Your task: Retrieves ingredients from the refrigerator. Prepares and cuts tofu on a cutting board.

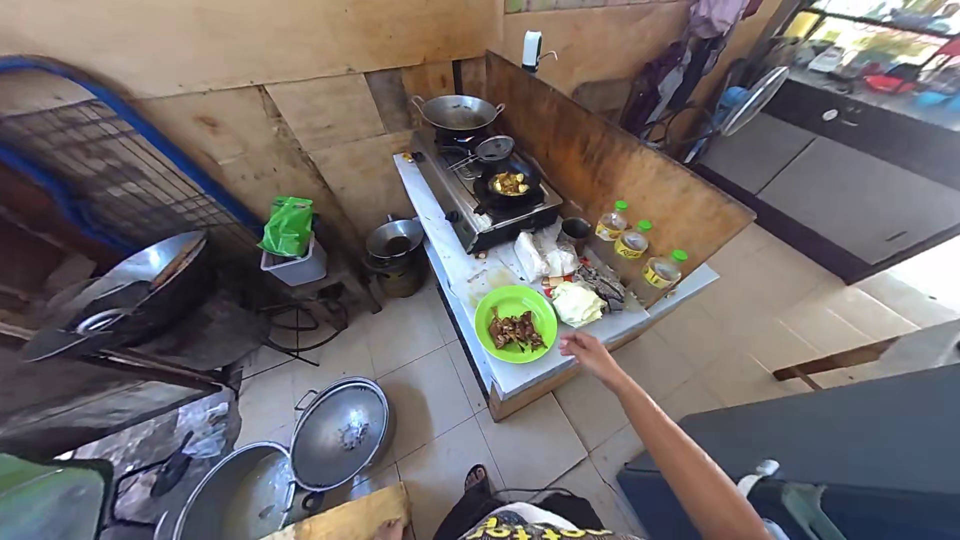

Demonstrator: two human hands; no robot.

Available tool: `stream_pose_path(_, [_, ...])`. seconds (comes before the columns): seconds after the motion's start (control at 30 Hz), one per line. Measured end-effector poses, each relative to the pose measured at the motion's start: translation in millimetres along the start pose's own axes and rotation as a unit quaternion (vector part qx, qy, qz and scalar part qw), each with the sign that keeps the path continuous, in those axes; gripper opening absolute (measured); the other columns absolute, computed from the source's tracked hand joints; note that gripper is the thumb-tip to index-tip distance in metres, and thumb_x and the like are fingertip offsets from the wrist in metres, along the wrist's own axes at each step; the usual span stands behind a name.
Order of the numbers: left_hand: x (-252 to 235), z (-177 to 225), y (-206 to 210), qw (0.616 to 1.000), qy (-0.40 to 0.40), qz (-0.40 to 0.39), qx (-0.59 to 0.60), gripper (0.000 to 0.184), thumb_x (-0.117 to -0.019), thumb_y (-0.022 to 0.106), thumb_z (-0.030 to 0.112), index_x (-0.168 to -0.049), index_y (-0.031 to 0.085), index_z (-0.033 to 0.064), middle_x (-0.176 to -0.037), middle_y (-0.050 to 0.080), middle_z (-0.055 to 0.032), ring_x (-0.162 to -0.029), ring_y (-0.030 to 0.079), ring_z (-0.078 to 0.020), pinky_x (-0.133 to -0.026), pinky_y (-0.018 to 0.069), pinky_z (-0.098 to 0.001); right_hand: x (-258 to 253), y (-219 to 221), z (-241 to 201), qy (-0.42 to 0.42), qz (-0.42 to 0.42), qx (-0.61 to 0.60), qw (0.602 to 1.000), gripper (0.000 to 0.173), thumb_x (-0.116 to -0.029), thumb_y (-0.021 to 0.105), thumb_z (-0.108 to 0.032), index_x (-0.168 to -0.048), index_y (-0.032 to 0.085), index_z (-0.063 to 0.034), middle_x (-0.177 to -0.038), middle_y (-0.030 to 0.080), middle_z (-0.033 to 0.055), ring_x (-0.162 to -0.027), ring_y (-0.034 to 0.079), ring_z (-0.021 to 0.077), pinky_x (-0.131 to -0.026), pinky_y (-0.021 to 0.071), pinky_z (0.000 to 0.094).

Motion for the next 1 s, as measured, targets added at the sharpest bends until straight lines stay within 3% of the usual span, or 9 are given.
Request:
stream_pose_path(0.13, [14.6,60.1,-13.2,0.986,0.023,0.021,0.162,0.043,-0.1115,0.043,0.021,-0.142,0.048,-0.0091,-0.139,0.054,-0.0331,-0.128,0.055,-0.0444,-0.106,0.0438,-0.0579,-55.6,-17.8,-20.6,-0.047,0.012,0.05,0.998,0.033,-0.1074,0.051,-0.016,-0.131,0.06,0.0056,-0.121,0.067,0.0212,-0.106,0.068,0.0244,-0.092,0.0547,0.0397])
stream_pose_path(0.27, [29.9,125.3,-19.2,0.969,0.08,0.048,0.229,0.04,-0.1099,0.045,0.013,-0.142,0.047,-0.0105,-0.141,0.052,-0.0348,-0.127,0.055,-0.0453,-0.106,0.0441,-0.056,-129.5,-46.0,-24.4,-0.051,0.032,0.206,0.977,0.034,-0.1067,0.051,-0.016,-0.129,0.064,0.0062,-0.126,0.067,0.0247,-0.118,0.065,0.0313,-0.107,0.0476,0.0449])
stream_pose_path(0.43, [70.4,230.3,-20.9,0.934,0.191,0.094,0.289,0.037,-0.1087,0.047,0.011,-0.139,0.051,-0.0101,-0.137,0.056,-0.0318,-0.122,0.059,-0.0394,-0.101,0.0478,-0.0522,-218.7,-74.9,-39.9,0.012,0.161,0.321,0.933,0.061,-0.0958,0.065,-0.015,-0.149,0.043,0.0063,-0.152,0.042,0.0326,-0.14,0.044,0.0472,-0.112,0.0419,0.0567])
stream_pose_path(0.57, [114.1,323.0,-14.7,0.904,0.282,0.128,0.294,0.038,-0.1068,0.046,0.013,-0.138,0.051,-0.0092,-0.137,0.057,-0.029,-0.124,0.059,-0.0357,-0.102,0.048,-0.0501,-272.6,-101.6,-38.4,-0.005,0.095,0.362,0.927,0.088,-0.0927,0.076,-0.034,-0.161,0.029,-0.0032,-0.156,0.034,0.0337,-0.143,0.036,0.0525,-0.11,0.0365,0.0688])
stream_pose_path(0.67, [146.0,401.8,4.3,0.882,0.37,0.125,0.263,0.037,-0.1042,0.046,0.007,-0.135,0.052,-0.0132,-0.136,0.058,-0.03,-0.122,0.061,-0.0347,-0.104,0.0495,-0.0464,-279.9,-117.7,-30.2,-0.039,0.033,0.37,0.927,0.066,-0.0932,0.075,-0.04,-0.145,0.057,-0.0034,-0.147,0.047,0.0311,-0.138,0.043,0.0495,-0.107,0.0396,0.0665])
stream_pose_path(0.73, [163.4,455.8,24.8,0.874,0.429,0.092,0.21,0.037,-0.1044,0.047,0.006,-0.135,0.053,-0.0129,-0.137,0.058,-0.029,-0.123,0.062,-0.0339,-0.106,0.0497,-0.0451,-272.5,-123.4,-17.6,-0.076,0.023,0.368,0.927,0.05,-0.0957,0.072,-0.037,-0.132,0.068,-0.0032,-0.14,0.052,0.0311,-0.134,0.047,0.049,-0.106,0.041,0.0646])
stream_pose_path(0.8, [172.5,507.3,45.0,0.862,0.486,0.05,0.138,0.037,-0.1043,0.045,0.006,-0.136,0.054,-0.0106,-0.137,0.059,-0.0265,-0.125,0.062,-0.0318,-0.107,0.05,-0.0443,-261.8,-123.7,-5.1,-0.11,0.019,0.372,0.922,0.039,-0.0984,0.068,-0.034,-0.127,0.072,-0.0073,-0.139,0.055,0.0288,-0.133,0.048,0.0474,-0.106,0.0417,0.0625])
stream_pose_path(0.9, [172.7,577.4,67.7,0.833,0.552,0.019,0.031,0.036,-0.1048,0.042,0.002,-0.136,0.056,-0.0079,-0.139,0.06,-0.0236,-0.131,0.058,-0.031,-0.11,0.0487,-0.0441,-246.9,-120.0,5.4,-0.131,0.008,0.374,0.918,0.031,-0.1031,0.061,-0.029,-0.124,0.074,-0.0096,-0.151,0.047,0.0262,-0.138,0.042,0.0489,-0.107,0.0385,0.0654])
stream_pose_path(1.0, [163.2,640.7,82.8,0.825,0.559,0.015,-0.081,0.041,-0.1007,0.042,-0.006,-0.14,0.053,-0.0068,-0.145,0.054,-0.0253,-0.136,0.053,-0.0359,-0.113,0.0449,-0.0464,-242.2,-117.9,4.7,-0.147,-0.023,0.381,0.913,0.027,-0.1057,0.054,-0.021,-0.12,0.073,-0.008,-0.159,0.045,0.0156,-0.149,0.035,0.0422,-0.11,0.036,0.0652])
Point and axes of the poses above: each hand's wrist, its own x-axis away from the middle knuckle, its own y-axis out of the palm, z = x × y, the point moved 3 cm from there along -x, towards the middle knuckle
